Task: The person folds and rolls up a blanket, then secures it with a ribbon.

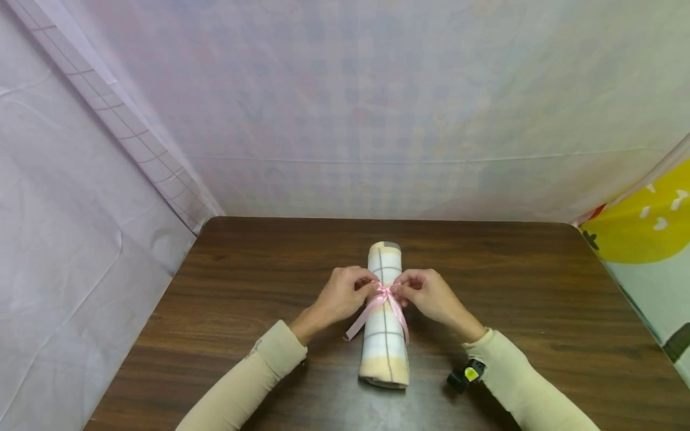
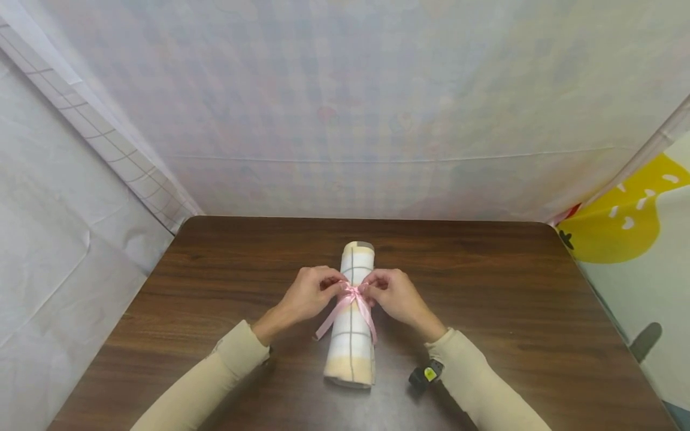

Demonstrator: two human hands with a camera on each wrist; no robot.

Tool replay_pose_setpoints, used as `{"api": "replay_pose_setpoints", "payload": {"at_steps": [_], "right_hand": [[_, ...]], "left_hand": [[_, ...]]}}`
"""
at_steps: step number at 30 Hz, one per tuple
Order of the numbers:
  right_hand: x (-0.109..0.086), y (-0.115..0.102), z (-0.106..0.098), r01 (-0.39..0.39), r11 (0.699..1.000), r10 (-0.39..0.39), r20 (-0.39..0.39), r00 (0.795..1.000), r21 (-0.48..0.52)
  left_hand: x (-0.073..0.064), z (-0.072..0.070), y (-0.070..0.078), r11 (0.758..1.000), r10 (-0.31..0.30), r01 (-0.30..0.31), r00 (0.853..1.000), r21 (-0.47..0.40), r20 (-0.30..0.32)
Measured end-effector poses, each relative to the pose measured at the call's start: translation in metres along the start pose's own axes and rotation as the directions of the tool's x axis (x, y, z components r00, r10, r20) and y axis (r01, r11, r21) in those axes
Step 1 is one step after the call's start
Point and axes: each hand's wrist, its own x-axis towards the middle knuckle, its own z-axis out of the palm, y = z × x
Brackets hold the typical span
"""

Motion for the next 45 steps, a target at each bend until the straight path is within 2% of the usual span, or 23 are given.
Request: {"api": "replay_pose_setpoints", "payload": {"at_steps": [7, 14, 18, 24, 30, 40, 45], "right_hand": [[-0.001, -0.002, -0.007, -0.015, 0.999, 0.015, 0.014, 1.000, -0.033], [-0.001, -0.004, -0.013, -0.026, 0.998, 0.028, 0.034, 0.999, -0.058], [-0.002, -0.002, -0.017, -0.008, 0.997, 0.011, 0.050, 0.999, -0.073], [-0.002, 0.003, -0.023, 0.011, 0.996, -0.005, 0.061, 0.998, -0.093], [-0.003, 0.009, -0.025, -0.021, 0.994, 0.031, 0.092, 0.995, -0.106], [-0.004, 0.021, -0.031, 0.036, 0.975, -0.003, 0.149, 0.989, -0.220], [-0.004, 0.027, -0.031, 0.054, 0.973, -0.016, 0.169, 0.985, -0.225]], "left_hand": [[0.001, -0.002, -0.001, 0.998, -0.062, 0.062, 0.998, -0.020, -0.003], [0.002, -0.006, -0.003, 0.998, -0.067, 0.067, 0.998, -0.005, 0.005], [0.001, -0.009, -0.004, 0.996, -0.084, 0.084, 0.996, -0.001, 0.013], [0.001, -0.011, -0.008, 0.997, -0.079, 0.078, 0.997, 0.019, 0.020], [0.002, -0.011, -0.014, 0.991, -0.132, 0.133, 0.991, -0.031, 0.029], [0.002, -0.008, -0.024, 0.981, -0.187, 0.190, 0.980, -0.033, 0.070], [0.001, -0.008, -0.026, 0.977, -0.202, 0.207, 0.975, -0.050, 0.089]]}}
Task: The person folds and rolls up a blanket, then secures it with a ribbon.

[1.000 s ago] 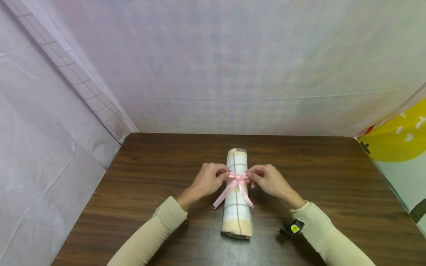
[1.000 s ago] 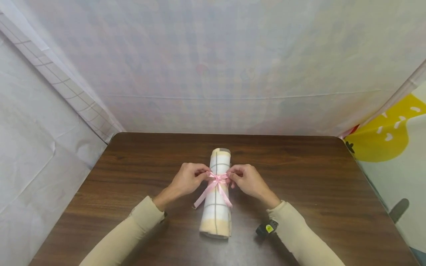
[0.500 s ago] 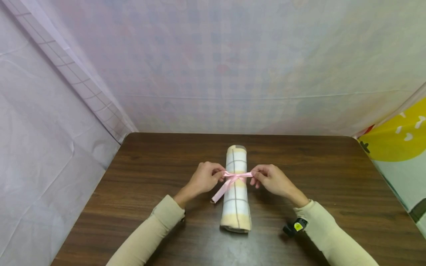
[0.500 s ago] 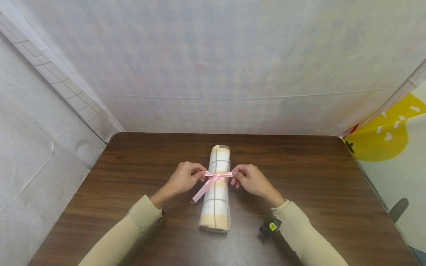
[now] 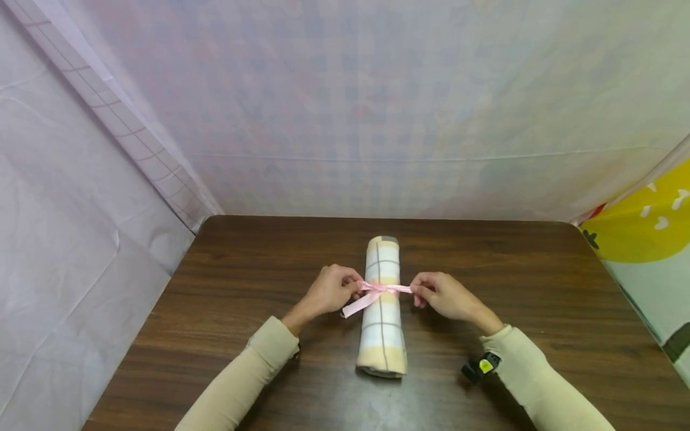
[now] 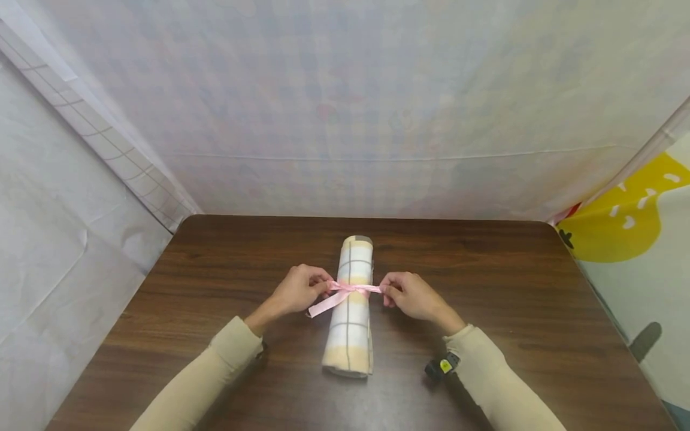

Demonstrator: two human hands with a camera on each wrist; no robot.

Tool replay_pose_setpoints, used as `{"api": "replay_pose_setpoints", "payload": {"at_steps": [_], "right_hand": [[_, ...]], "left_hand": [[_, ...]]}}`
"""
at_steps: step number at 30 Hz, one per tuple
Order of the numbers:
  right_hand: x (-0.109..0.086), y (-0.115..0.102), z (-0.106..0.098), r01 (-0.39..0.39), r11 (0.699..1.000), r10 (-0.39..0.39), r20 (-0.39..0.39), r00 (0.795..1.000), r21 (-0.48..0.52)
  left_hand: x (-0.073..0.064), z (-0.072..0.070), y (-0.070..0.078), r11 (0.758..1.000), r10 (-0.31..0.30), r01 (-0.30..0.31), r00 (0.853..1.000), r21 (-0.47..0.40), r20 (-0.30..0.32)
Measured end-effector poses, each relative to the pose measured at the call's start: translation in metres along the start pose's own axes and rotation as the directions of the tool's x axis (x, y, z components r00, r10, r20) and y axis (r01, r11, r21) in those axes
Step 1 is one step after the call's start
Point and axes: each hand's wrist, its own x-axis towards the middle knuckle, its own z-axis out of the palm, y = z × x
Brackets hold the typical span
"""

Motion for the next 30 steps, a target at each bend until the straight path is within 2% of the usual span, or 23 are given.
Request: {"api": "replay_pose_setpoints", "payload": {"at_steps": [5, 13, 24, 30], "right_hand": [[-0.001, 0.004, 0.002, -0.016, 0.999, 0.016, 0.007, 1.000, 0.045], [-0.003, 0.000, 0.000, -0.034, 0.994, 0.037, -0.024, 0.999, 0.100], [-0.003, -0.005, -0.006, -0.016, 0.994, 0.019, -0.027, 0.999, 0.105], [-0.005, -0.002, -0.012, -0.022, 0.996, 0.025, -0.033, 0.999, 0.084]], "left_hand": [[0.001, 0.001, -0.002, 0.995, -0.014, 0.016, 1.000, -0.094, 0.013], [0.003, -0.002, 0.001, 0.974, -0.036, 0.039, 0.999, -0.224, 0.016], [0.002, -0.007, -0.001, 0.978, -0.069, 0.058, 0.996, -0.202, -0.048], [-0.002, -0.015, -0.006, 0.987, -0.050, 0.039, 0.996, -0.154, -0.073]]}}
